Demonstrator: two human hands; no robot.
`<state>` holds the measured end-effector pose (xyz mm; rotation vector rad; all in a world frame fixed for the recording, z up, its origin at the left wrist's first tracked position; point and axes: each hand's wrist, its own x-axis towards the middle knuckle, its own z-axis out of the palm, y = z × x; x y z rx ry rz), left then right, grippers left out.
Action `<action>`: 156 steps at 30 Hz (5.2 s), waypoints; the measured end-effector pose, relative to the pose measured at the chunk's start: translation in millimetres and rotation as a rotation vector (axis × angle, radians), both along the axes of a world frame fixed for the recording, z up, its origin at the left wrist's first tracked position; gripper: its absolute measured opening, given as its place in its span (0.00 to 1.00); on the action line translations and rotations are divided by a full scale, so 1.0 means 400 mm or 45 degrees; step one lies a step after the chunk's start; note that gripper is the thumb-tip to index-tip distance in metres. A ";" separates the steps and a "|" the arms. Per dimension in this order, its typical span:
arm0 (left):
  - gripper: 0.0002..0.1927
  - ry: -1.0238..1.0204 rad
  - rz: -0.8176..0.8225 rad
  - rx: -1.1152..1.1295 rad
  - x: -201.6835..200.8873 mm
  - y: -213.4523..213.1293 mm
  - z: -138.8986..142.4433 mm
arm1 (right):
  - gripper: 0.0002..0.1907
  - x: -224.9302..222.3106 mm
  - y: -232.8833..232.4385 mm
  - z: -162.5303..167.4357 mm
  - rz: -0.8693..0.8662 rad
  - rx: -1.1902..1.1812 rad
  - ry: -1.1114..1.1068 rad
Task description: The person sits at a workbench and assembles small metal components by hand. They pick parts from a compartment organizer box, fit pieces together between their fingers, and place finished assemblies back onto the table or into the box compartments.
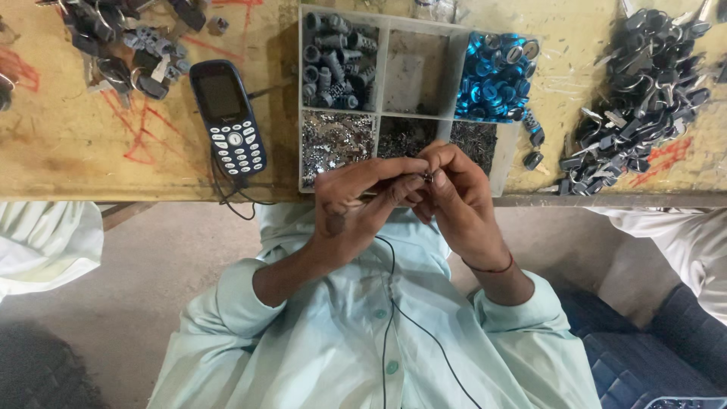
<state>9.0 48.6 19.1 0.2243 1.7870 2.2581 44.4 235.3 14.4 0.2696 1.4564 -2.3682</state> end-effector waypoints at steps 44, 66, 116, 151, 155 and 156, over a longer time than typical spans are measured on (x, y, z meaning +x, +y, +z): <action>0.06 -0.115 -0.302 -0.193 -0.016 -0.028 0.002 | 0.04 -0.039 0.128 0.080 0.510 1.957 0.440; 0.13 -0.716 -0.336 0.459 0.033 0.011 -0.024 | 0.07 0.030 0.020 0.123 0.017 0.951 0.367; 0.11 -0.448 -0.491 0.246 -0.012 -0.066 0.001 | 0.11 -0.030 0.013 0.085 0.137 1.088 1.203; 0.09 -0.342 -0.464 0.100 -0.016 -0.083 -0.050 | 0.10 -0.319 -0.101 0.114 0.527 2.014 1.166; 0.08 -0.424 -0.394 0.340 -0.022 -0.073 -0.048 | 0.06 -0.340 -0.092 0.130 0.542 1.615 0.747; 0.08 -0.489 -0.362 0.457 -0.023 -0.072 -0.047 | 0.06 -0.323 -0.075 0.144 0.553 1.397 0.552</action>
